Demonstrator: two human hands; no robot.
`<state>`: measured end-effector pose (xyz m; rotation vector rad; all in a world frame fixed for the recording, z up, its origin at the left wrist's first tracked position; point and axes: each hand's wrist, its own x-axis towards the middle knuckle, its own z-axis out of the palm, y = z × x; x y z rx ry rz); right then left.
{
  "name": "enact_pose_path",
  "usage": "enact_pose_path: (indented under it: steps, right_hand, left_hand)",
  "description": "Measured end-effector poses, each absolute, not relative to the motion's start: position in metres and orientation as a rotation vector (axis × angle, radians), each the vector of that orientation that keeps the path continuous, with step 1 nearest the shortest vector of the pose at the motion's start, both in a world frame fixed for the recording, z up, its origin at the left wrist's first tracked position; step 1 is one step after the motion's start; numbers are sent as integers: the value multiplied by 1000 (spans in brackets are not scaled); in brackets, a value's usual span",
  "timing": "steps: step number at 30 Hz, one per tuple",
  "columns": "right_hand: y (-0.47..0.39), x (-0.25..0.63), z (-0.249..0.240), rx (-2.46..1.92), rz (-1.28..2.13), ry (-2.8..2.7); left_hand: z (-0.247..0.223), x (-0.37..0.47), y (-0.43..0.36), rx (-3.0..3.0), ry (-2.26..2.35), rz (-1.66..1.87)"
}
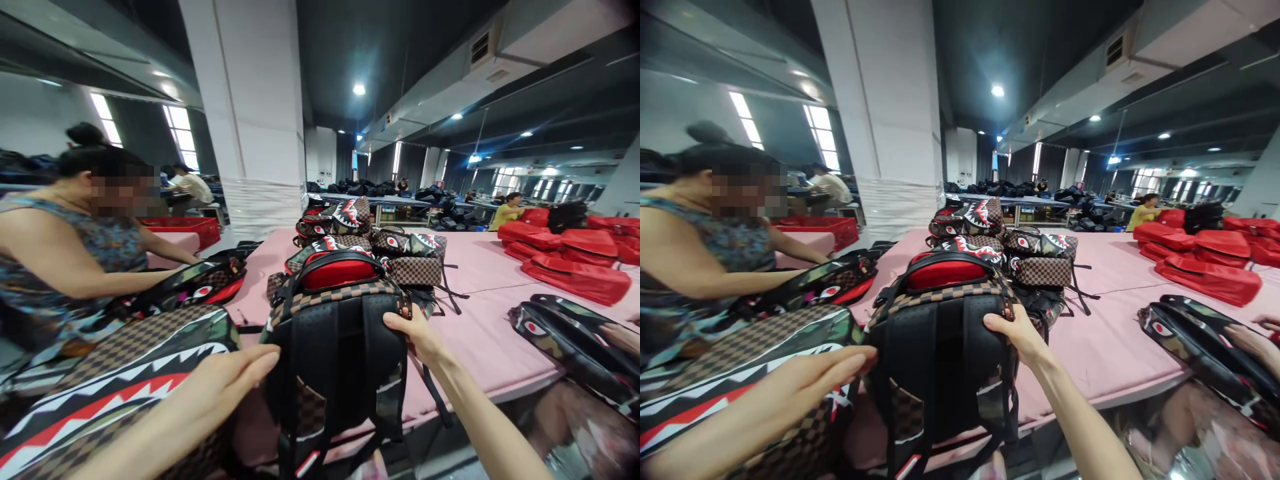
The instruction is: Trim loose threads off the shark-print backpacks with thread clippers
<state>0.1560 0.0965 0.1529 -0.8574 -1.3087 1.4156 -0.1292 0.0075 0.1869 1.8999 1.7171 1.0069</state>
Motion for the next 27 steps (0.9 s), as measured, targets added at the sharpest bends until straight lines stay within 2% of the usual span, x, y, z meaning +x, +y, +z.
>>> enact_pose_path:
  steps: [5,8,14,17,22,27]
  right_hand:
    - [93,154,156,-853,1443,-1299]
    - [85,159,153,-866,1401,-1300]
    - [75,175,139,-931,1243,-1283]
    - [77,174,135,-976,1168,-1334]
    - [67,157,138,-998,1049,-1412]
    - [39,143,167,-723,1145,-1342]
  left_hand:
    - [172,-84,23,1303,1169,1134]
    - [172,-52,28,1036,986,1086]
    - [153,-37,37,1775,1076,1107]
    - [149,-44,45,1899,1151,1061]
    - [158,-62,36,1583,958,1038]
    - [195,-81,12,1020,712,1068]
